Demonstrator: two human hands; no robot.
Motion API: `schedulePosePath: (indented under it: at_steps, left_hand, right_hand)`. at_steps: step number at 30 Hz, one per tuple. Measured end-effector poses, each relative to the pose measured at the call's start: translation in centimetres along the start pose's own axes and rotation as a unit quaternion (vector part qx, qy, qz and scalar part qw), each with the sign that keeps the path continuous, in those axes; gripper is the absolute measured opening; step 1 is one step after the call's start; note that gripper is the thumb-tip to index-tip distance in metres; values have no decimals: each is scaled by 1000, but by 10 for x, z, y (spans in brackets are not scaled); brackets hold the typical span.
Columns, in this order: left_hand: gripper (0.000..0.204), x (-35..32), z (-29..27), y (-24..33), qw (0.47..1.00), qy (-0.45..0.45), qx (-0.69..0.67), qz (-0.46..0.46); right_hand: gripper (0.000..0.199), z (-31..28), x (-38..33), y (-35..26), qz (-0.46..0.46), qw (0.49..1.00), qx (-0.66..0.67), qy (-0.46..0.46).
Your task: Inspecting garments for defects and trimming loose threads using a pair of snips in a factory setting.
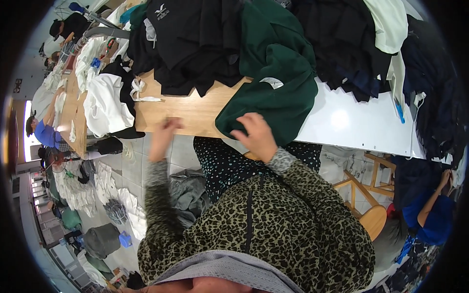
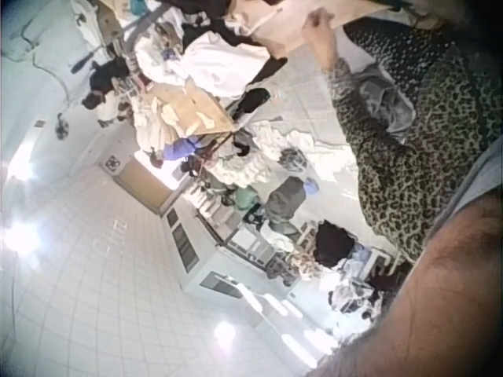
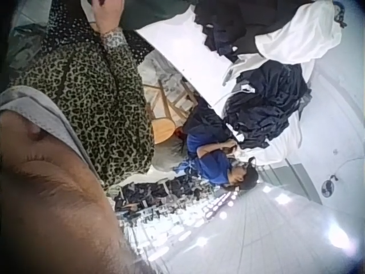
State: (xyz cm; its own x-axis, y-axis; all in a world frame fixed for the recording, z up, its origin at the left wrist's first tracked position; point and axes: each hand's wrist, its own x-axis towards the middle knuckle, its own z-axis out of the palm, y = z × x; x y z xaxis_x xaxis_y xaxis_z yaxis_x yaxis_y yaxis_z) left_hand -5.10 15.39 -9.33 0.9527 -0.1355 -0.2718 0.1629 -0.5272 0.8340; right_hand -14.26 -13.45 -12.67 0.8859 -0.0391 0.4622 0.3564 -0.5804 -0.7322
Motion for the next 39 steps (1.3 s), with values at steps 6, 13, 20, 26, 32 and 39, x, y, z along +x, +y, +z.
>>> schedulePosePath:
  at_steps: [6,13,20,26,32,39]
  left_hand:
    - [28,-20,119,37,913,-150,-364,-109]
    - [32,-24,92,38,946,-66,-316,3]
    - [66,10,172,74,944,-38,-87,315]
    - [45,39,185,80,959,116,-14,259]
    - [18,53,167,67,941,-206,-262,-66]
    - [23,9,145,87,751,-262,-597,-108]
  right_hand:
    - [37,28,4,17,38,982,-126,-136]
    - [28,-61,13,23,401,684,606,55]
    - [38,-108,-4,9,401,645,649,56]
    - [39,-137,-11,13,352,660,660,71]
    - [29,-149,-11,29,394,722,522,225]
    - [14,-169,-32,72,428,890,115,102]
